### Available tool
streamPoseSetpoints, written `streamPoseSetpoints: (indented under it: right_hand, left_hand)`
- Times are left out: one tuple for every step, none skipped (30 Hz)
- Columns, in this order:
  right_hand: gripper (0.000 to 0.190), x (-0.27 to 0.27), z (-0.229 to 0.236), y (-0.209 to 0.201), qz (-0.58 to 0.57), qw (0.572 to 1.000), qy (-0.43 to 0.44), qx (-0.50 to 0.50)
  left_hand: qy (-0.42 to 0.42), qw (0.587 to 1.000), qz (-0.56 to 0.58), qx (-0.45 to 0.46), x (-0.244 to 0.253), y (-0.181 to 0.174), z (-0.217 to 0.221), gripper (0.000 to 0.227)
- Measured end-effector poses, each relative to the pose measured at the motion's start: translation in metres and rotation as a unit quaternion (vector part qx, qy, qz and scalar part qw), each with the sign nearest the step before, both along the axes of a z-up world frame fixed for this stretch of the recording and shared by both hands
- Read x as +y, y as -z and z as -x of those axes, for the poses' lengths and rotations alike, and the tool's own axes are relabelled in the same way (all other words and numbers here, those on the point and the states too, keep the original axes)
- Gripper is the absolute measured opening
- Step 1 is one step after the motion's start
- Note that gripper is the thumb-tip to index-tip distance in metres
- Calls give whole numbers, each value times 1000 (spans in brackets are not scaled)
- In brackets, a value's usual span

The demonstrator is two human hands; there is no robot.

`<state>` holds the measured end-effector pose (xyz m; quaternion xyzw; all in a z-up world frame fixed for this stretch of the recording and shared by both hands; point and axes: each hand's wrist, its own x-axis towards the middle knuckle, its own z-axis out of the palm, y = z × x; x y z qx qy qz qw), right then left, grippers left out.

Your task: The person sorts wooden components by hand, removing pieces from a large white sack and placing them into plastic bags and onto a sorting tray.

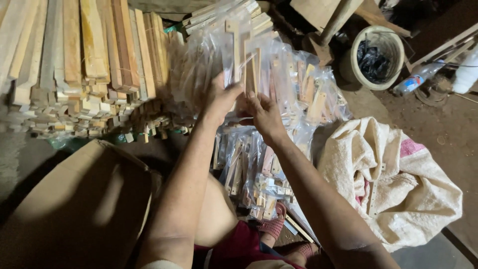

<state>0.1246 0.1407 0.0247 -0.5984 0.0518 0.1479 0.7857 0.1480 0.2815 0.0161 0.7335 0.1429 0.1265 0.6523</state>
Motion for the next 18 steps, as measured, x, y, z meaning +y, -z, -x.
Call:
streamPoseSetpoints:
  right_hand:
    - [43,-5,-2,4,28,999,3,-16]
    - [43,-9,-5,8,57,998,6,-31]
    - [43,-12,-6,11,56,998,11,-31]
    - [42,-15,-7,14,56,998,26,-27]
    - [41,-18,-7,17,57,997,40,-23]
    - [41,-21,-5,14,58,997,45,-23]
    - [40,-23,-3,12,72,996,44,-24]
    - [41,-25,-1,9,86,995,43,-26]
    - [41,-27,-2,12,86,995,44,-26]
    - [45,-30,-3,15,128,991,17,-46]
    - [50,-32,-4,19,169,984,-9,-65]
    - [50,-34,-4,16,169,984,-7,-63]
    - [50,-36,-5,14,203,976,-32,-75]
    - [51,-38,-7,11,237,966,-57,-86]
    - [51,-39,-11,14,236,966,-55,-85]
    - [41,-39,-16,17,256,961,-38,-98]
    - [33,-38,-21,20,275,955,-22,-112]
    - [33,-37,-24,24,273,955,-20,-112]
  left_hand:
    - [4,1000,26,5,-5,5,-2,38]
    - [8,999,52,10,-11,9,-4,42]
    - [13,999,51,10,-9,9,-6,42]
    - [18,994,109,17,-8,8,-7,40]
    - [24,985,166,25,-6,8,-9,39]
    - [28,985,167,26,-10,18,-15,39]
    - [44,988,146,31,-13,28,-20,50]
    - [60,990,125,37,-16,39,-25,63]
    - [61,990,125,38,-21,41,-31,63]
    - [53,996,33,65,-27,44,-37,74]
    - [45,993,-59,92,-33,47,-42,85]
    - [47,993,-59,94,-33,38,-38,85]
    - [29,994,-51,97,-34,28,-36,75]
    - [11,994,-44,100,-36,17,-34,66]
    - [13,994,-45,100,-36,19,-34,66]
    - [15,996,1,86,-36,21,-34,67]
    - [17,996,45,70,-35,22,-35,68]
    - [18,996,43,69,-41,15,-35,68]
